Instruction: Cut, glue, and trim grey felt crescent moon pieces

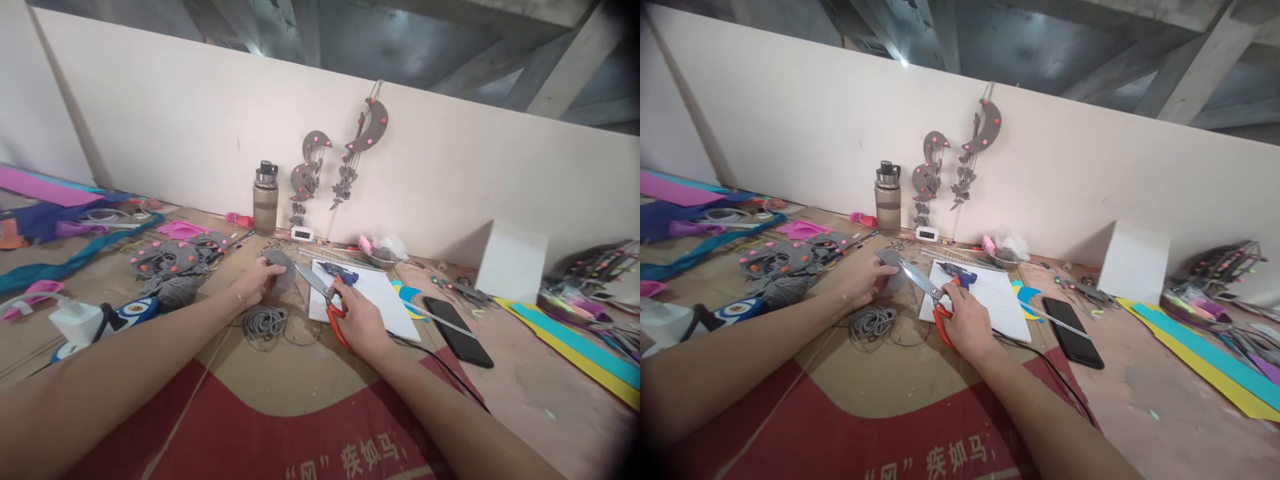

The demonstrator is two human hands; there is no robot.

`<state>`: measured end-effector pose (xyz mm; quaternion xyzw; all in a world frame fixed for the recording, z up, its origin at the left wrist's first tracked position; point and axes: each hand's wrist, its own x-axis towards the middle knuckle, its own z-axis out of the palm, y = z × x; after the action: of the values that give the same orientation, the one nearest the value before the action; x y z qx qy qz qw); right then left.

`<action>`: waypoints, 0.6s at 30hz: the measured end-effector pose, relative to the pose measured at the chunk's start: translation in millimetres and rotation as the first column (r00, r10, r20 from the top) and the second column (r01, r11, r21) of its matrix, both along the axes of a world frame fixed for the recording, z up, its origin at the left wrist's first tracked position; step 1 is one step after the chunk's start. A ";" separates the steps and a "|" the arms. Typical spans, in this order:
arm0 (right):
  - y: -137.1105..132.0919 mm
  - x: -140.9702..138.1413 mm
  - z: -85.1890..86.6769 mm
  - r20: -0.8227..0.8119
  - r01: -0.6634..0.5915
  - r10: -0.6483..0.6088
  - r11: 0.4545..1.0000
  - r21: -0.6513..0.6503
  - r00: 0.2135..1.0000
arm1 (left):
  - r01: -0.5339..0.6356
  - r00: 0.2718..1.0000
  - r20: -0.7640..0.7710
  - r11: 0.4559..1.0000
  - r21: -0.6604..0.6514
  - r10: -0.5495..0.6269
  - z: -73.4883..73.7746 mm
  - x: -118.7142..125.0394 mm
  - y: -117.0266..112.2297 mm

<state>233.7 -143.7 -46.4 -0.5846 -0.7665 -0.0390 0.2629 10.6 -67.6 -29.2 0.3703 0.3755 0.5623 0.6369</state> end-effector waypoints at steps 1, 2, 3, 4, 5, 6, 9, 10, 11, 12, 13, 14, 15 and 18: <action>-0.3 -1.3 0.7 0.007 0.002 -0.002 1.000 -0.012 1.000 | -0.007 1.000 -0.004 1.000 0.004 0.007 0.4 1.2 0.1; -0.5 -2.2 1.6 0.025 0.007 -0.006 1.000 -0.021 1.000 | -0.011 1.000 -0.008 1.000 0.008 0.011 0.2 2.1 0.9; -0.9 -2.6 2.6 0.051 0.017 -0.015 1.000 -0.026 0.999 | -0.009 1.000 -0.016 1.000 0.008 0.009 -0.5 2.6 2.1; -1.3 -2.6 4.0 0.085 0.032 -0.030 0.999 -0.029 0.996 | 0.001 1.000 -0.025 1.000 0.006 -0.001 -1.6 2.8 3.6; -1.8 -2.2 5.7 0.126 0.055 -0.050 0.998 -0.032 0.991 | 0.013 0.999 -0.030 1.000 0.005 -0.013 -3.1 2.6 5.1; -2.3 -1.5 7.6 0.172 0.083 -0.075 0.996 -0.036 0.982 | 0.020 0.999 -0.027 1.000 0.005 -0.020 -4.7 2.0 6.6; -4.1 0.7 13.5 0.317 0.148 -0.127 0.988 -0.042 0.940 | 0.031 0.999 0.013 1.000 -0.004 -0.031 -9.1 -0.5 8.6; -4.8 1.1 14.8 0.355 0.158 -0.135 0.987 -0.035 0.925 | 0.028 0.999 0.031 1.000 -0.007 -0.027 -10.2 -1.1 8.5; -5.4 1.3 15.7 0.385 0.161 -0.139 0.987 -0.027 0.912 | 0.027 0.999 0.044 1.000 -0.008 -0.027 -11.1 -1.6 8.1; -5.9 1.3 16.0 0.410 0.159 -0.138 0.987 -0.019 0.902 | 0.031 0.998 0.048 0.999 -0.007 -0.031 -11.9 -1.8 7.5; -6.4 1.2 15.9 0.429 0.155 -0.135 0.988 -0.012 0.893 | 0.042 0.998 0.045 0.999 0.000 -0.042 -12.6 -1.7 6.8; -6.7 1.1 15.2 0.447 0.150 -0.131 0.989 -0.006 0.885 | 0.055 0.998 0.037 0.998 0.009 -0.056 -13.2 -1.5 6.1; -6.9 1.0 14.3 0.464 0.144 -0.126 0.990 -0.003 0.877 | 0.069 0.997 0.029 0.997 0.017 -0.069 -13.8 -1.3 5.3; -6.8 1.4 10.9 0.500 0.130 -0.117 0.992 0.010 0.858 | 0.086 0.996 0.006 0.996 0.023 -0.086 -15.6 -0.9 3.9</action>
<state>235.1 -150.4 -35.5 -0.6056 -0.7698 -0.1965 0.0458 9.7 -63.6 -44.8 0.3913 0.3506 0.5401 0.6575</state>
